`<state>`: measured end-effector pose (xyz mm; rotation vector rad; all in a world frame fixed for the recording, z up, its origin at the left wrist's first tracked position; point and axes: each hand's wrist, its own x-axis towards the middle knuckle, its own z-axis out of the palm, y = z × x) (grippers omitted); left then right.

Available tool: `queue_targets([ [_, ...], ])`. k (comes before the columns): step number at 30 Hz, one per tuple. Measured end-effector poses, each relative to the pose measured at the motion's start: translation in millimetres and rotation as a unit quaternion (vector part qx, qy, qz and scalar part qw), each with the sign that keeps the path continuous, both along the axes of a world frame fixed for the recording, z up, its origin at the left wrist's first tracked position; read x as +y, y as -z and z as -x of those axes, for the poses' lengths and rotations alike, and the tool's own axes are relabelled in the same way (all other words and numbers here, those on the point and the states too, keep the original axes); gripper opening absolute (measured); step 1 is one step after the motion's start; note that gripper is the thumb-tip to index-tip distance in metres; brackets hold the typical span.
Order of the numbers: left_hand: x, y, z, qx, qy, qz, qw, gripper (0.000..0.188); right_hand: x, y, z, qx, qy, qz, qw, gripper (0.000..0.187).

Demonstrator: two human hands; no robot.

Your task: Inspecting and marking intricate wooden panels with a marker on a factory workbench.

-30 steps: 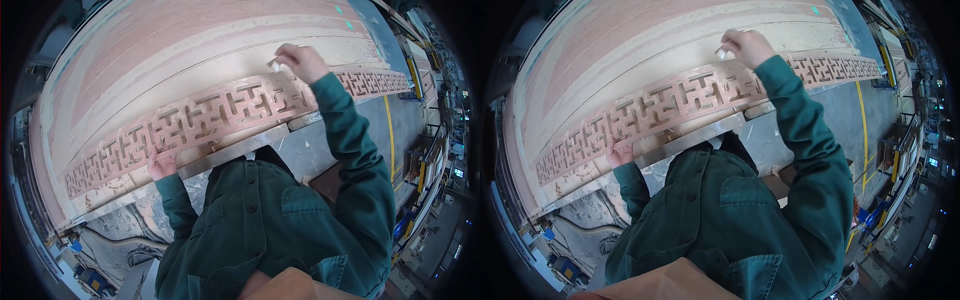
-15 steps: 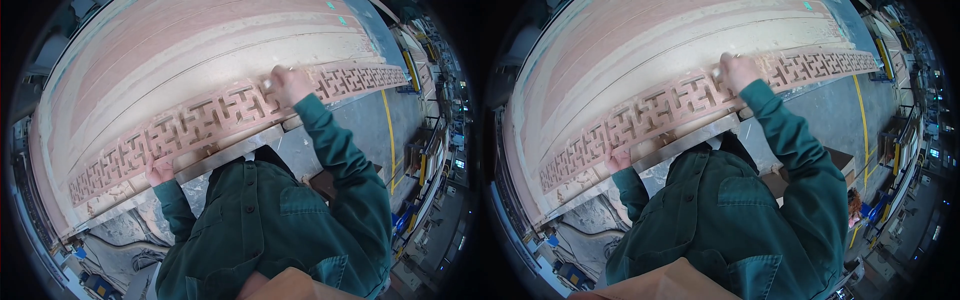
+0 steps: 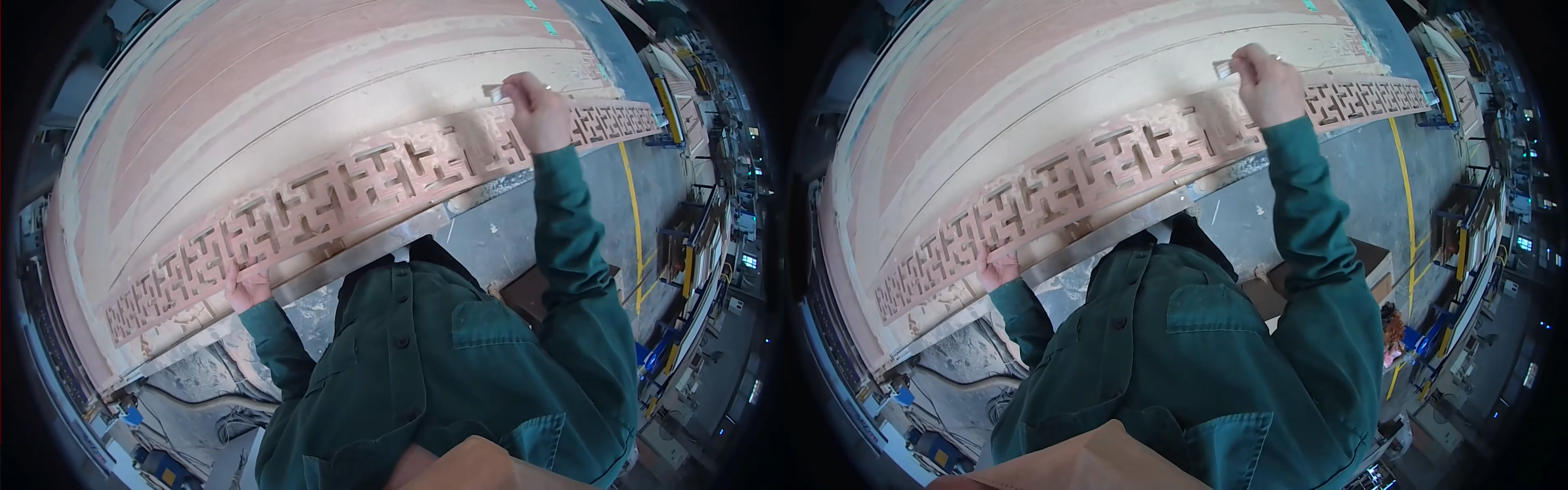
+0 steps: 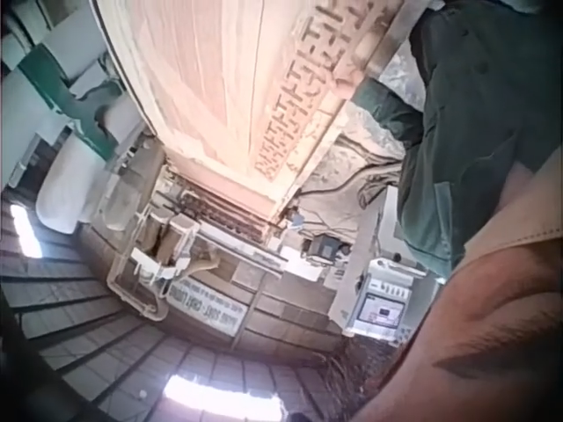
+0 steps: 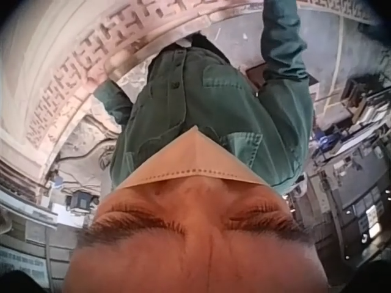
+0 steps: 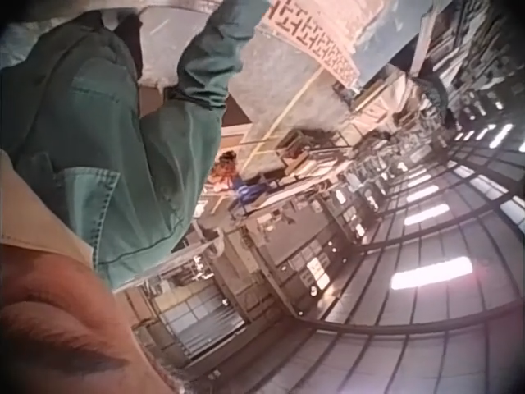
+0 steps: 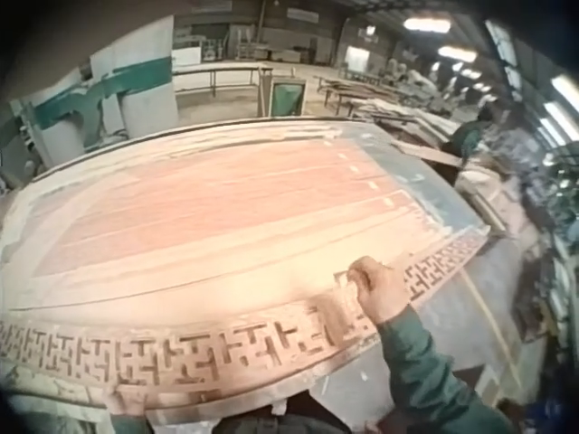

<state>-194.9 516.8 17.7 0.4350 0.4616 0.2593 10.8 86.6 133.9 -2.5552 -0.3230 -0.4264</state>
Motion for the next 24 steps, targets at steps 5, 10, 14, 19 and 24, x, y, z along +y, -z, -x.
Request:
queue_targets([
  [5, 2, 9, -6, -0.012, 0.025, -0.009, 1.000, 0.040, 3, 49, 18, 0.088, 0.001, 0.165, 0.982, 0.011],
  [10, 14, 15, 4, -0.040, 0.024, 0.001, 0.999, 0.034, -10, 7, 16, 0.006, -0.011, 0.004, 1.000, 0.014],
  [14, -4, 2, -12, -0.030, 0.008, -0.026, 0.999, 0.034, -14, 61, 40, 0.074, -0.034, 0.093, 0.992, 0.012],
  [19, 8, 13, -2, -0.040, 0.013, -0.014, 0.999, 0.034, 7, 13, 13, 0.031, -0.058, 0.014, 0.998, 0.014],
  [24, 13, 21, 0, -0.043, 0.015, -0.048, 0.998, 0.034, 14, 50, -8, 0.122, -0.195, 0.161, 0.960, 0.018],
])
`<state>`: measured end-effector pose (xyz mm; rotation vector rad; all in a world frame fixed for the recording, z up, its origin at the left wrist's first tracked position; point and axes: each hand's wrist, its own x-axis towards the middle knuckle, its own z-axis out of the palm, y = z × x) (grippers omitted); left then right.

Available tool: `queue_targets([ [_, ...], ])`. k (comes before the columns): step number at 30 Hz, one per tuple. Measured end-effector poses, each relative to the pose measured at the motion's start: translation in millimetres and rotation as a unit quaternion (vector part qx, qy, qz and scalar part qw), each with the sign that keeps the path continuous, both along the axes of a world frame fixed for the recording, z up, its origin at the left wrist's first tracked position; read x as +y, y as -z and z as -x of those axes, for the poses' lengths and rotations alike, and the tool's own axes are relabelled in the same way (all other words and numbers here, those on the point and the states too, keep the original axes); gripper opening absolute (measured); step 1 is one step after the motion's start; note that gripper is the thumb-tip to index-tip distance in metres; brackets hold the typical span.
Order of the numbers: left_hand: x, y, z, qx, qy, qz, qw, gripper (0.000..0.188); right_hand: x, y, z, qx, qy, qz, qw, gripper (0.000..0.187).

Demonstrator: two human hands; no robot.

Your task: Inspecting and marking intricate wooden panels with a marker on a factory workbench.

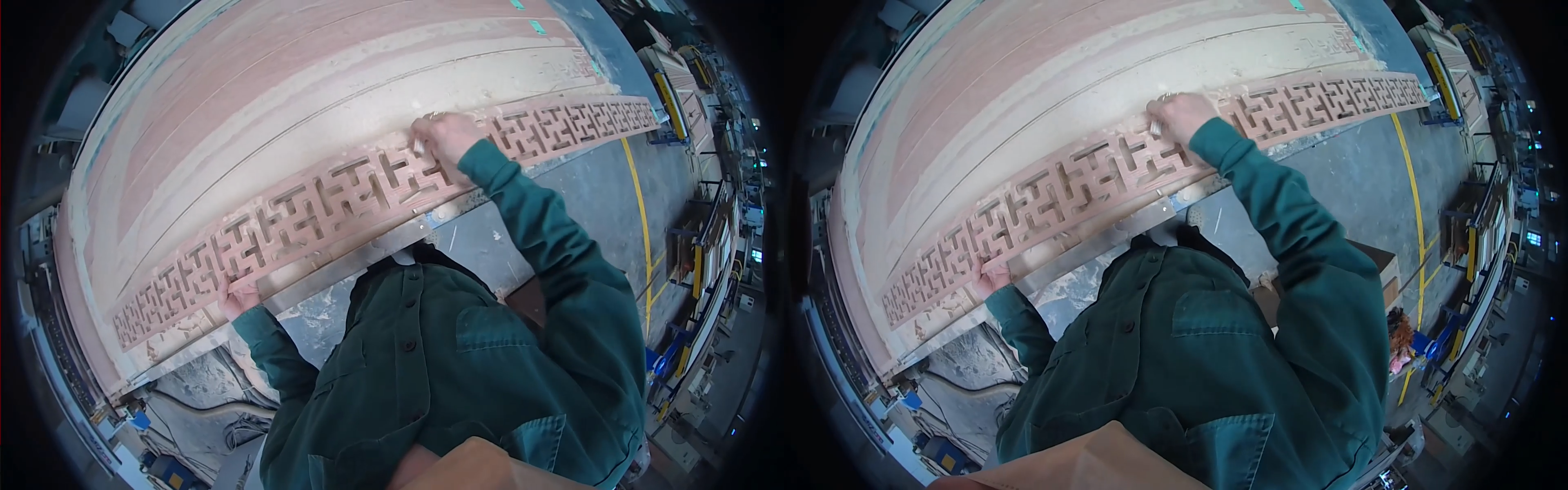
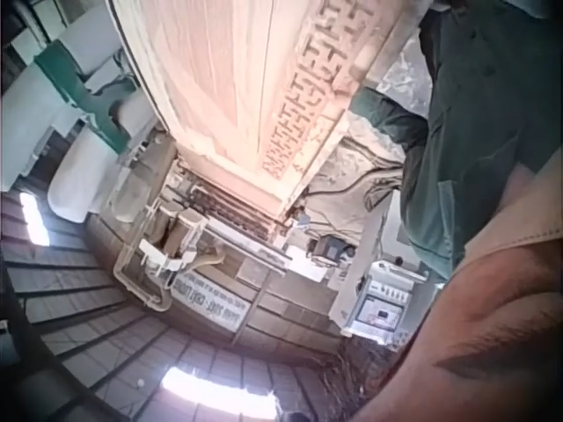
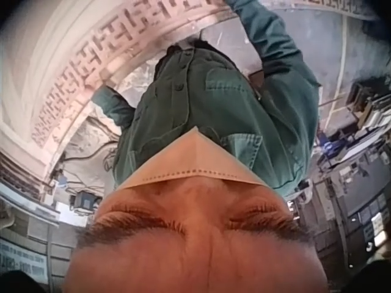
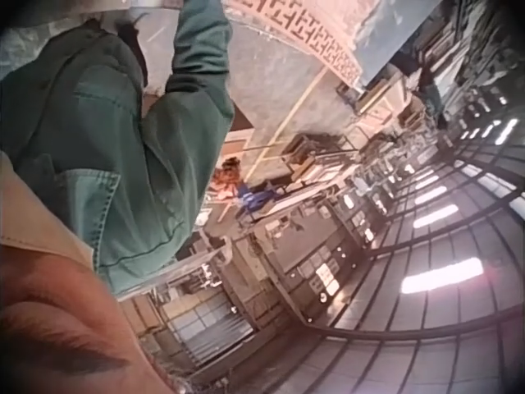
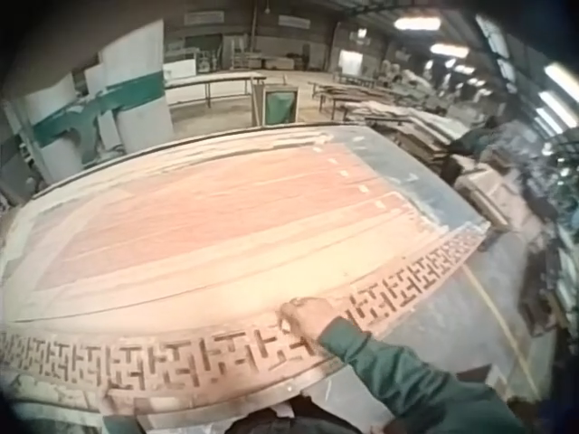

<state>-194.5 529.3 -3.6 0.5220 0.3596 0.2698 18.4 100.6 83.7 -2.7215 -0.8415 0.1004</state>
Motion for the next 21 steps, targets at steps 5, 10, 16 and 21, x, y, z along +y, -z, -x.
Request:
queue_targets([
  [5, -3, -5, 3, 0.005, -0.005, 0.010, 1.000, 0.033, -1, -13, -15, -0.048, -0.002, -0.023, 0.999, 0.014],
  [10, 10, 1, 3, 0.008, -0.019, -0.001, 1.000, 0.033, -19, -10, -24, -0.035, -0.037, -0.016, 0.999, 0.011],
  [16, 9, 6, 12, 0.018, -0.012, 0.003, 1.000, 0.033, -57, -41, -15, -0.120, 0.147, -0.115, 0.975, 0.013],
  [21, 0, 4, 1, 0.051, -0.053, -0.020, 0.997, 0.038, -66, -24, -9, -0.076, 0.186, -0.020, 0.979, 0.010],
])
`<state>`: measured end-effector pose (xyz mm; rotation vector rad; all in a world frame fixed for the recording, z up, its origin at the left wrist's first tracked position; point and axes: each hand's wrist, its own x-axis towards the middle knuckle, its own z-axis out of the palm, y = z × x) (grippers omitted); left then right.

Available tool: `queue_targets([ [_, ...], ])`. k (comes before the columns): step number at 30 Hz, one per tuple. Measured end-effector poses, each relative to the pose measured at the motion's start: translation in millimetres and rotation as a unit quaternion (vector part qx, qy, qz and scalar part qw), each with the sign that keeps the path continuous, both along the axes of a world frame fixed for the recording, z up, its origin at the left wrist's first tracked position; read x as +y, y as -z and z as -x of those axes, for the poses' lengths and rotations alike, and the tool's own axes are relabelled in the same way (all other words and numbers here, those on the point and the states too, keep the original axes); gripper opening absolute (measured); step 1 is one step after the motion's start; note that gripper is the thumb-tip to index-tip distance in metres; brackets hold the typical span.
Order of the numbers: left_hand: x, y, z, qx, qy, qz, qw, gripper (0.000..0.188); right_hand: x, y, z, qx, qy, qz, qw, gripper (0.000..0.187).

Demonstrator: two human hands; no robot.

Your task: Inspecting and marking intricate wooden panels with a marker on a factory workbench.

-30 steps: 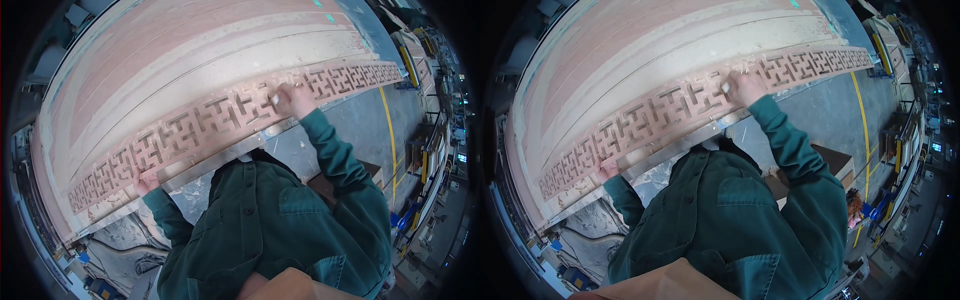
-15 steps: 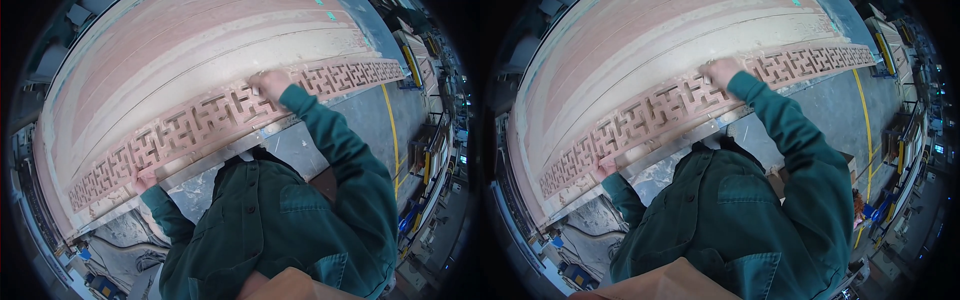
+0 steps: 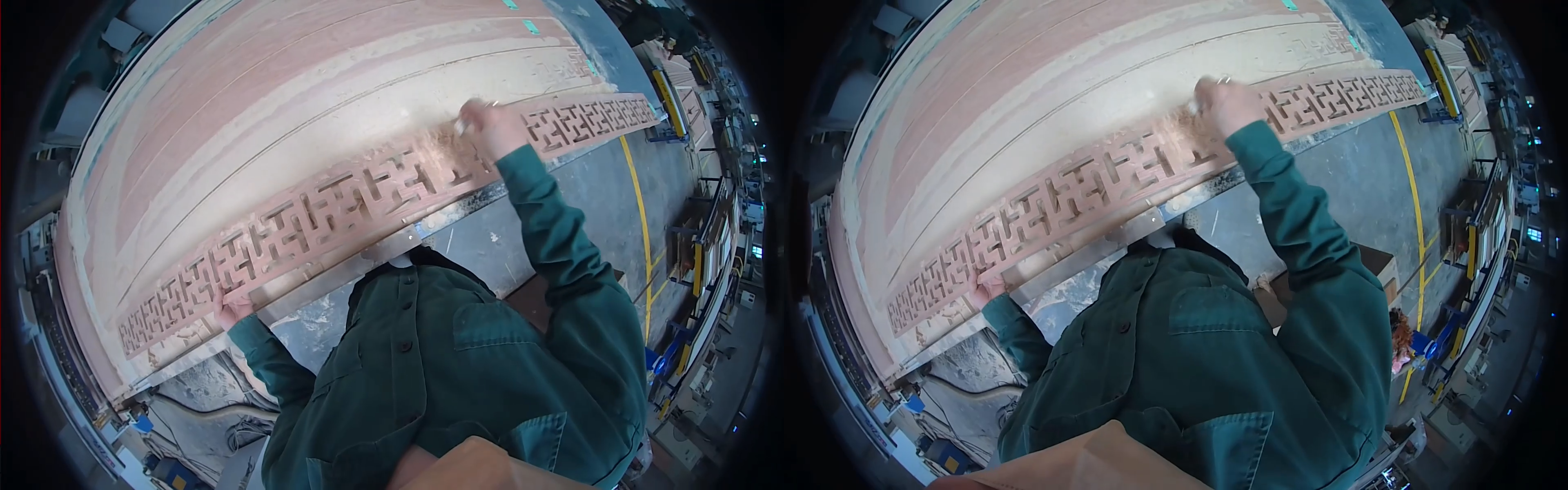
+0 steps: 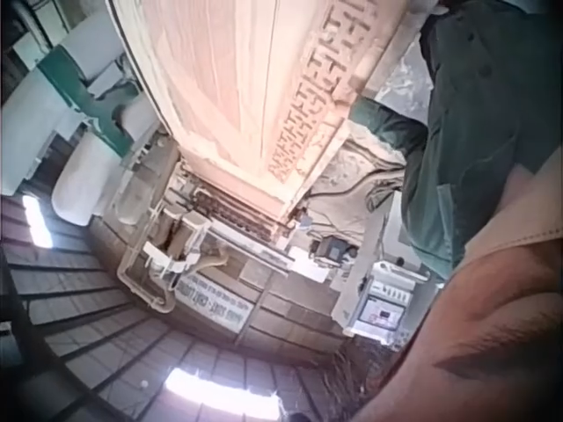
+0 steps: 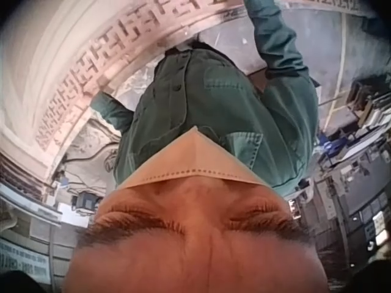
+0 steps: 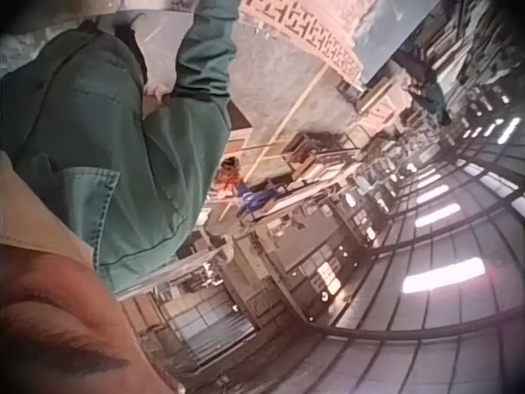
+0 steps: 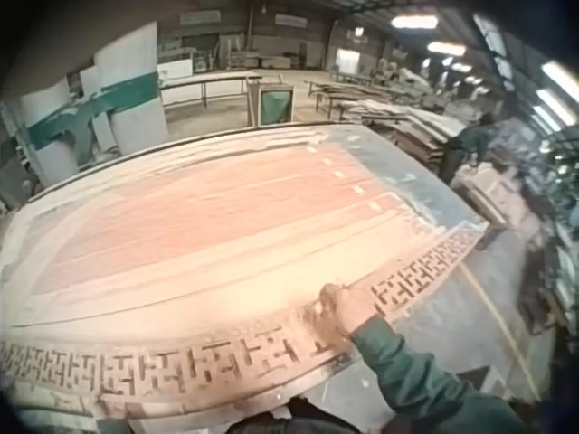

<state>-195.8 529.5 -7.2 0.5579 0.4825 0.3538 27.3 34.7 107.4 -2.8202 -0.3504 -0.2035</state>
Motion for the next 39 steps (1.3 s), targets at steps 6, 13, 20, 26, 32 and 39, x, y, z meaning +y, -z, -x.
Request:
queue_targets([
  [6, 13, 9, 0, -0.019, 0.046, -0.004, 0.999, 0.038, 9, 39, 21, 0.032, 0.021, 0.015, 0.999, 0.008],
  [13, -9, -11, -9, -0.004, 0.000, -0.014, 1.000, 0.034, 22, -13, 11, -0.049, -0.014, -0.052, 0.997, 0.011],
  [20, 28, 26, 17, -0.038, 0.039, 0.016, 0.998, 0.032, 29, -20, 9, -0.023, -0.023, -0.038, 0.999, 0.020],
  [26, 3, 0, -2, -0.013, 0.006, -0.003, 1.000, 0.035, 41, 28, 27, 0.030, -0.001, 0.000, 1.000, 0.005],
  [32, 6, 3, -1, 0.101, -0.062, -0.017, 0.993, 0.050, 43, 50, 34, 0.001, 0.037, -0.073, 0.997, 0.009],
  [39, 3, 0, 1, -0.010, -0.009, -0.016, 1.000, 0.036, 31, -22, 6, -0.059, 0.027, -0.129, 0.989, 0.006],
])
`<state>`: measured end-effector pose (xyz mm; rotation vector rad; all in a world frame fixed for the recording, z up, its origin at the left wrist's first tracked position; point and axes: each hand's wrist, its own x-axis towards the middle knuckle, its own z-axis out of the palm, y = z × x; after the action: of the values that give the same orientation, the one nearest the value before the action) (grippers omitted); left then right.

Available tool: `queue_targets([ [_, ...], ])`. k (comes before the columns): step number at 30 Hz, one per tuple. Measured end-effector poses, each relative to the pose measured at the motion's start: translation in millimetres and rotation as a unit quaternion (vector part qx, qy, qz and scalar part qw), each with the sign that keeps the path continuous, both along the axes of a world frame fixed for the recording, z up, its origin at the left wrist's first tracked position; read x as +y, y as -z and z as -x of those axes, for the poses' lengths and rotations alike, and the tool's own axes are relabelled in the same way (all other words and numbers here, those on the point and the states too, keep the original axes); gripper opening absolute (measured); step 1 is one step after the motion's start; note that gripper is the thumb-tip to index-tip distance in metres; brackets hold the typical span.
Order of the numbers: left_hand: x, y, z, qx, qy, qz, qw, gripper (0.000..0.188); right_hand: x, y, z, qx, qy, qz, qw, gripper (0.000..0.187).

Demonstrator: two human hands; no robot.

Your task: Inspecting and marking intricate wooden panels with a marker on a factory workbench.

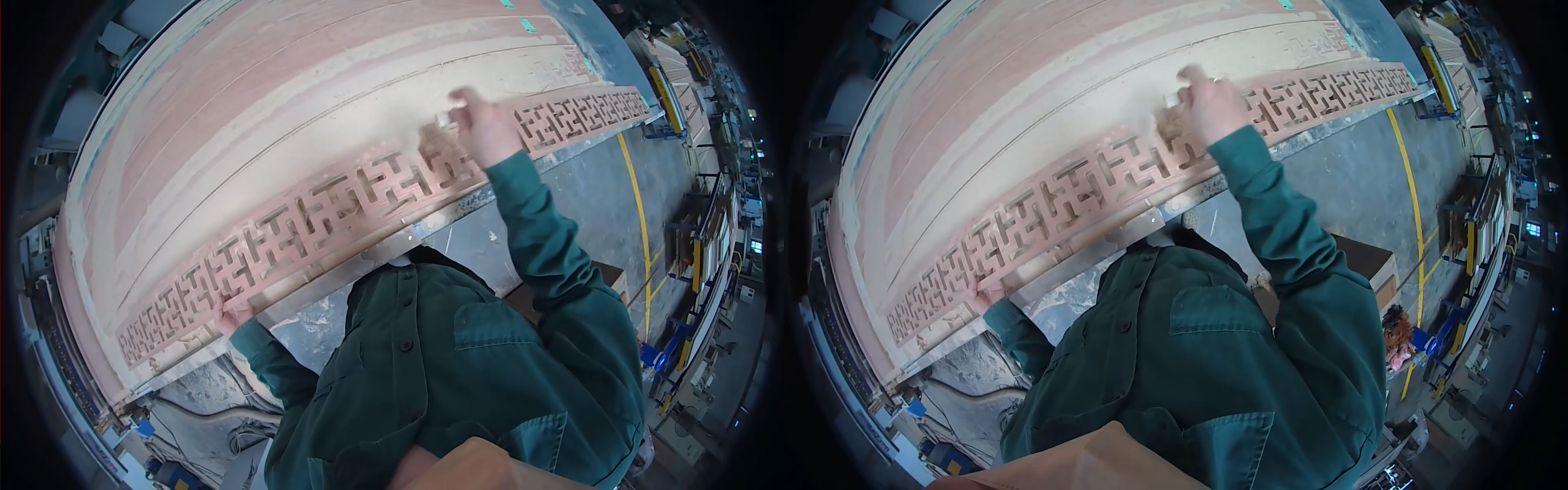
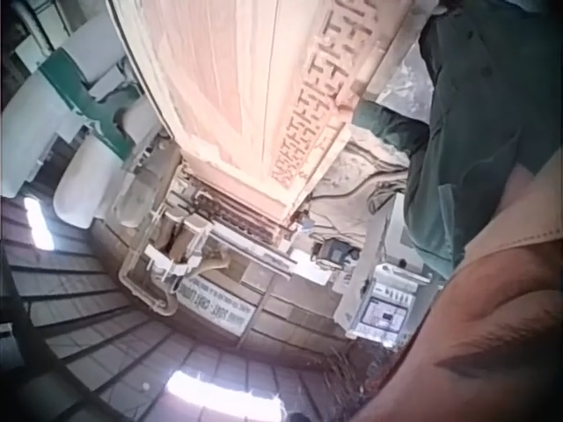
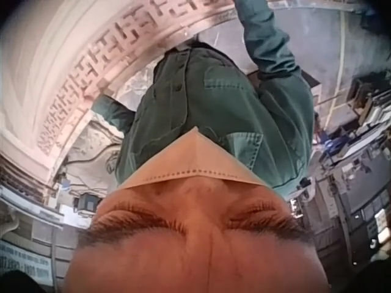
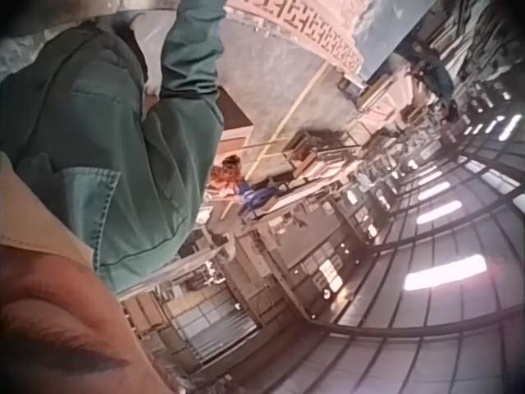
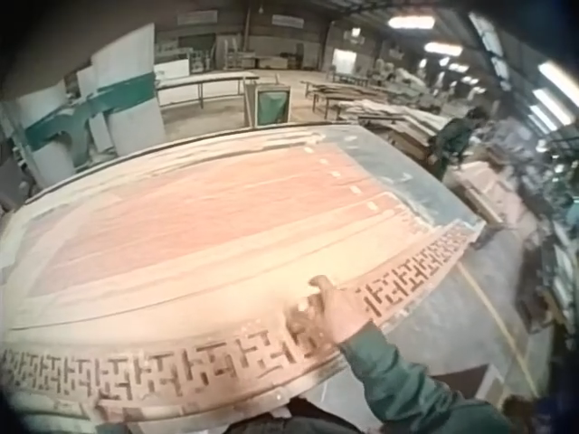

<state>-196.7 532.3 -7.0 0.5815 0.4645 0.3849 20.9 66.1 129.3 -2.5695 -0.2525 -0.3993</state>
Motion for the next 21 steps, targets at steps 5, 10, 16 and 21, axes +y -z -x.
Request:
queue_targets([
  [5, 4, -4, 1, 0.014, 0.023, -0.009, 1.000, 0.031, -44, -6, -32, 0.027, 0.026, -0.057, 0.998, 0.009],
  [10, 8, -4, 7, 0.008, 0.037, -0.007, 0.999, 0.032, -42, -8, -31, 0.017, 0.053, 0.026, 0.998, 0.009],
  [16, 12, 2, 6, 0.021, 0.034, -0.006, 0.999, 0.034, -37, 50, -27, 0.141, -0.095, 0.165, 0.972, 0.013],
  [21, 7, -2, 4, 0.017, 0.009, 0.008, 1.000, 0.028, -47, 39, -48, -0.007, -0.255, 0.149, 0.955, 0.013],
])
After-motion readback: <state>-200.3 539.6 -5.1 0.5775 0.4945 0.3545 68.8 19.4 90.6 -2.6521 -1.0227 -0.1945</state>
